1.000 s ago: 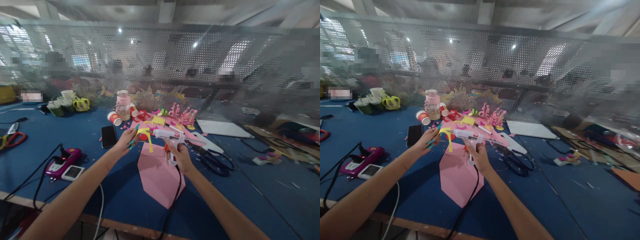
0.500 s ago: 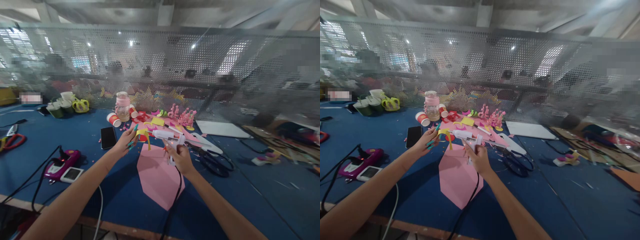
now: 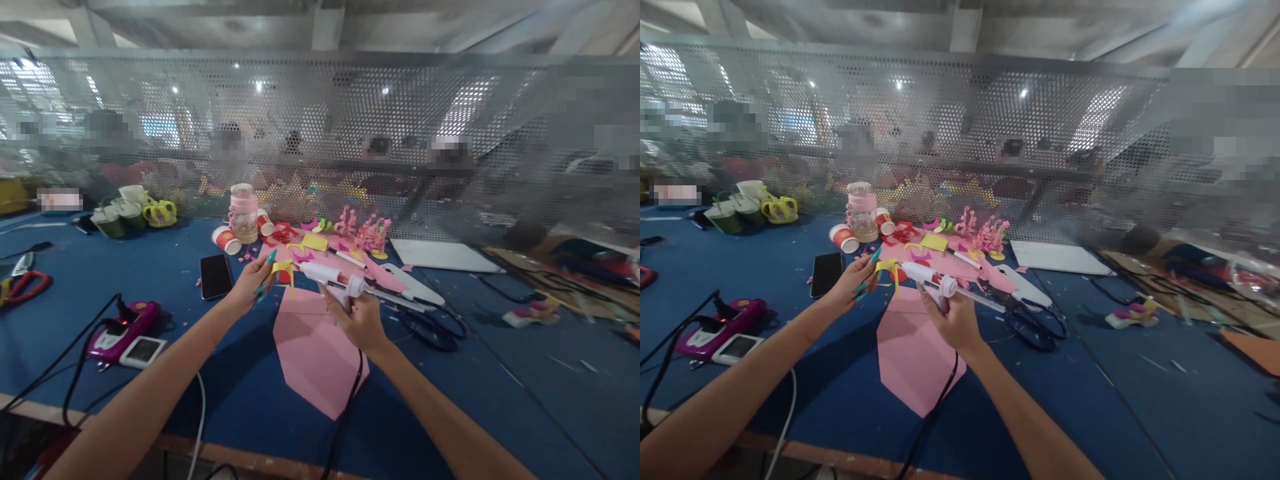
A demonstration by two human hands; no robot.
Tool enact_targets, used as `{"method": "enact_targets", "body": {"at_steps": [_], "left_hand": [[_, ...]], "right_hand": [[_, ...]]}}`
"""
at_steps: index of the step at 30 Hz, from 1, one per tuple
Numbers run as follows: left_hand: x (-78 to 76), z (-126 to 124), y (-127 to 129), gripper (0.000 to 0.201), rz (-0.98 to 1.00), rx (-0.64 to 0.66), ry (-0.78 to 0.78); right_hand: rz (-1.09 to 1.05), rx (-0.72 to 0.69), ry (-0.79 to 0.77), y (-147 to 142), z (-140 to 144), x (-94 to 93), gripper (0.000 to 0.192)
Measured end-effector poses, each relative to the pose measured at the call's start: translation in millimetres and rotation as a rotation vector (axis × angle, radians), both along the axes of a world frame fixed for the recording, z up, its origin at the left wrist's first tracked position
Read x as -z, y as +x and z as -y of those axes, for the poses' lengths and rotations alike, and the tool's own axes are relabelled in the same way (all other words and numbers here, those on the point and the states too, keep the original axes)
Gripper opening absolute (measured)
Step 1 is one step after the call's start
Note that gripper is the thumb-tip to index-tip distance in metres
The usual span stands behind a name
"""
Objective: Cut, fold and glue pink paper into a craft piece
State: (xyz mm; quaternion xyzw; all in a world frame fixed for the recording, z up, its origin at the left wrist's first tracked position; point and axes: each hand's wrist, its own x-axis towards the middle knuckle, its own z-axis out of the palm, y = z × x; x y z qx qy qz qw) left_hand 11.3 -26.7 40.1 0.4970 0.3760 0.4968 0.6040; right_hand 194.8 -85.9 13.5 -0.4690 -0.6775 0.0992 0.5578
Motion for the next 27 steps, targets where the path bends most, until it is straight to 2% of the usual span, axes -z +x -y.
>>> {"method": "enact_targets", "body": {"at_steps": [7, 9, 11, 14, 18, 22, 27], "left_hand": [[6.5, -2.2, 1.1, 0.031, -0.059, -0.051, 0.031], [8.9, -4.1, 0.7, 0.033, -0.112, -0.091, 0.064], [10.0, -5.4, 0.1, 0.033, -0.161, -0.148, 0.092], [9.3, -5.4, -0.1, 0.033, -0.183, -0.214, 0.088], [9.1, -5.0, 1.1, 0.032, -0.081, -0.177, 0.007], [9.9, -5.0, 2.6, 0.035, 0.017, -0.122, -0.04], [1.6, 1.6, 4.4, 0.037, 0.079, -0.064, -0.154]], "right_hand": [[0.024, 0.215, 0.073, -0.4, -0.1, 5.4, 0.025], [-0.023, 0.213, 0.062, -0.1, 1.3, 3.9, 0.026], [-0.121, 0.133, -0.005, 1.1, 1.9, 2.7, 0.03], [-0.299, -0.067, -0.166, 2.8, 0.5, 3.4, 0.038], [-0.495, -0.235, -0.36, 1.1, -2.9, 5.9, 0.044], [-0.601, -0.341, -0.471, -2.4, -3.9, 6.0, 0.044], [-0.626, -0.351, -0.525, -2.8, -4.1, 6.0, 0.045]]}}
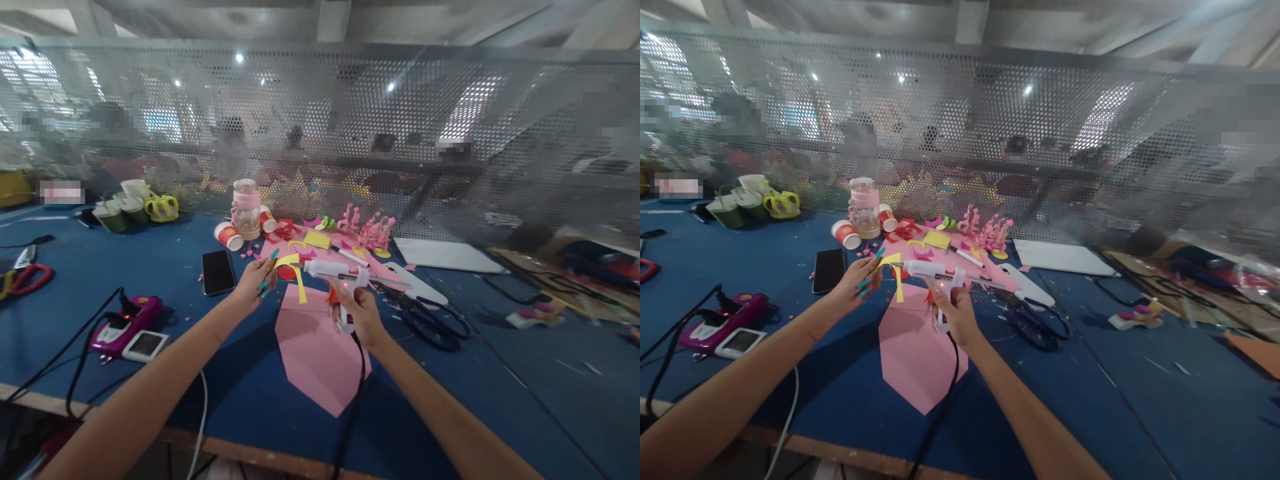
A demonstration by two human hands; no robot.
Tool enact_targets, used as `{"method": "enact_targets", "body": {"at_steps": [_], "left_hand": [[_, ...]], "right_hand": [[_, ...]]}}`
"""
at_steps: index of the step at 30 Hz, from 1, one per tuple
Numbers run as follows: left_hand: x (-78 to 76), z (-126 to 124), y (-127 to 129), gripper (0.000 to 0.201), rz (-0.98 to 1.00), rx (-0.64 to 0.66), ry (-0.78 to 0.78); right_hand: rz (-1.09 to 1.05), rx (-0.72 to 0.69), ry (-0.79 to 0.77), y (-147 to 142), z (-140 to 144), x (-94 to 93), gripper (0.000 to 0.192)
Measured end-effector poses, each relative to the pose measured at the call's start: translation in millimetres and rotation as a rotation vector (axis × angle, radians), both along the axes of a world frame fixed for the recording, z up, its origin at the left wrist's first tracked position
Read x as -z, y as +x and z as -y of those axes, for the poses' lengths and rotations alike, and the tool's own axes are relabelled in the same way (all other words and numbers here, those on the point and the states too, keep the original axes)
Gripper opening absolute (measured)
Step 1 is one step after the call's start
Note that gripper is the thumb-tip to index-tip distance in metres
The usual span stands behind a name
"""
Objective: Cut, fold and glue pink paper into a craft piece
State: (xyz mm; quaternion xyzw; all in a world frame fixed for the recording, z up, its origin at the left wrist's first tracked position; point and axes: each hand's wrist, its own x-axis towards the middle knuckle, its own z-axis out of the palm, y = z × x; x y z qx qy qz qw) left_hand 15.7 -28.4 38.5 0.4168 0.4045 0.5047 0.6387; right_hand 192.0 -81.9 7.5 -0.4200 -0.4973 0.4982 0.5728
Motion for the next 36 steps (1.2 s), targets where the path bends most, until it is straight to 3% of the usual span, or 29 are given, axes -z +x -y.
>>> {"method": "enact_targets", "body": {"at_steps": [9, 25, 30, 34, 36], "left_hand": [[-4.0, 5, -1, 0.035, 0.138, 0.095, -0.056], [-7.3, 3, -4, 0.035, 0.229, 0.075, -0.12], [1.1, -4, -4, 0.033, 0.074, 0.011, -0.04], [9.2, -11, -7, 0.039, -0.275, -0.159, 0.097], [11.0, -13, -8, 0.04, -0.353, -0.197, 0.129]], "right_hand": [[0.017, 0.034, 0.012, 0, -2, -0.8, 0.044], [0.156, 0.123, 0.094, 3, -3, -1.4, 0.044], [0.182, 0.203, 0.065, 4, -5, 1.5, 0.045], [-0.013, 0.261, -0.031, 4, -10, 0.5, 0.046], [-0.158, 0.299, -0.077, 6, -14, -1.1, 0.042]]}}
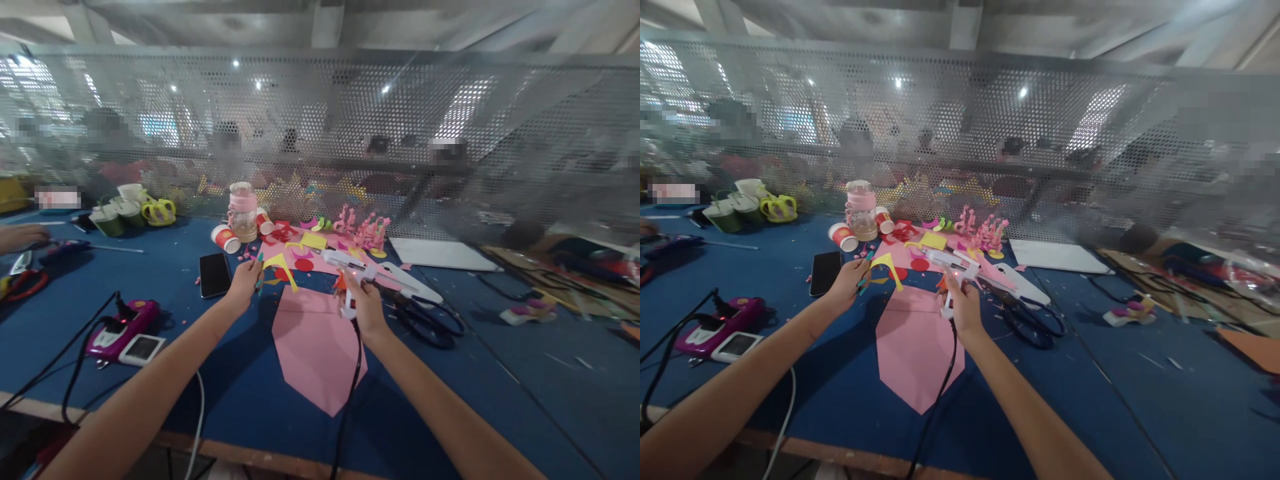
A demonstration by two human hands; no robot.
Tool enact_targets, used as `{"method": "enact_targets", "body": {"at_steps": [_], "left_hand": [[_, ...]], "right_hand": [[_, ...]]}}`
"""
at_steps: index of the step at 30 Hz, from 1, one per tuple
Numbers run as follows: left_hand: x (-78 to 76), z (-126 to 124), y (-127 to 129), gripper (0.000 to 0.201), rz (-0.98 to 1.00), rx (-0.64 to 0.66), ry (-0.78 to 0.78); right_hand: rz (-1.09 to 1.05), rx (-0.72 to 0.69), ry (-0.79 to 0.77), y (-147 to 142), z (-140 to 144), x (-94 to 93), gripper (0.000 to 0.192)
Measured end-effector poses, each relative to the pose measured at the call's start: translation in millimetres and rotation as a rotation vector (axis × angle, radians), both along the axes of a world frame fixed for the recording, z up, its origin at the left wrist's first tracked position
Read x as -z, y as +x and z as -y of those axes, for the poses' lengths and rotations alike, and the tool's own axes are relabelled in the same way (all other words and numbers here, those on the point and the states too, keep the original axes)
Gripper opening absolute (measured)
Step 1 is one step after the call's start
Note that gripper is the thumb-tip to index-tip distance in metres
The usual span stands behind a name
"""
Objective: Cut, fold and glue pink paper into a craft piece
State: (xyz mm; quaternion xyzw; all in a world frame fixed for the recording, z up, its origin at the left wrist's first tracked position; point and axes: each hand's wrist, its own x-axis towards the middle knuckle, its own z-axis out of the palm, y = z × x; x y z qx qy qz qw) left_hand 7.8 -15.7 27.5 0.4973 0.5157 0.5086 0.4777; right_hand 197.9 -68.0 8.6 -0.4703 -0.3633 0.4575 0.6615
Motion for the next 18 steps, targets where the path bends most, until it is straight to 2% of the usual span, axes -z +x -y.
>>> {"method": "enact_targets", "body": {"at_steps": [2, 4, 8, 12, 15, 18], "left_hand": [[0.4, -1, -1, 0.039, -0.023, -0.005, 0.008], [0.3, -1, -2, 0.035, -0.06, -0.009, 0.022], [-0.1, -2, -6, 0.024, -0.171, -0.03, 0.093], [-4.4, -9, -7, 0.021, -0.225, -0.057, 0.126], [-11.1, -24, 0, 0.023, -0.207, -0.036, 0.086], [-17.0, -49, 13, 0.023, -0.226, 0.002, 0.04]], "right_hand": [[-0.152, 0.027, -0.024, 3, -3, -0.8, 0.038], [-0.274, -0.011, -0.023, 7, -6, -0.1, 0.034], [-0.503, -0.29, 0.011, 15, -11, 5.7, 0.033], [-0.744, -0.556, 0.003, 20, -14, 12.6, 0.033], [-0.866, -0.652, 0.053, 20, -15, 16.0, 0.028], [-0.886, -0.691, 0.092, 18, -14, 16.6, 0.019]]}}
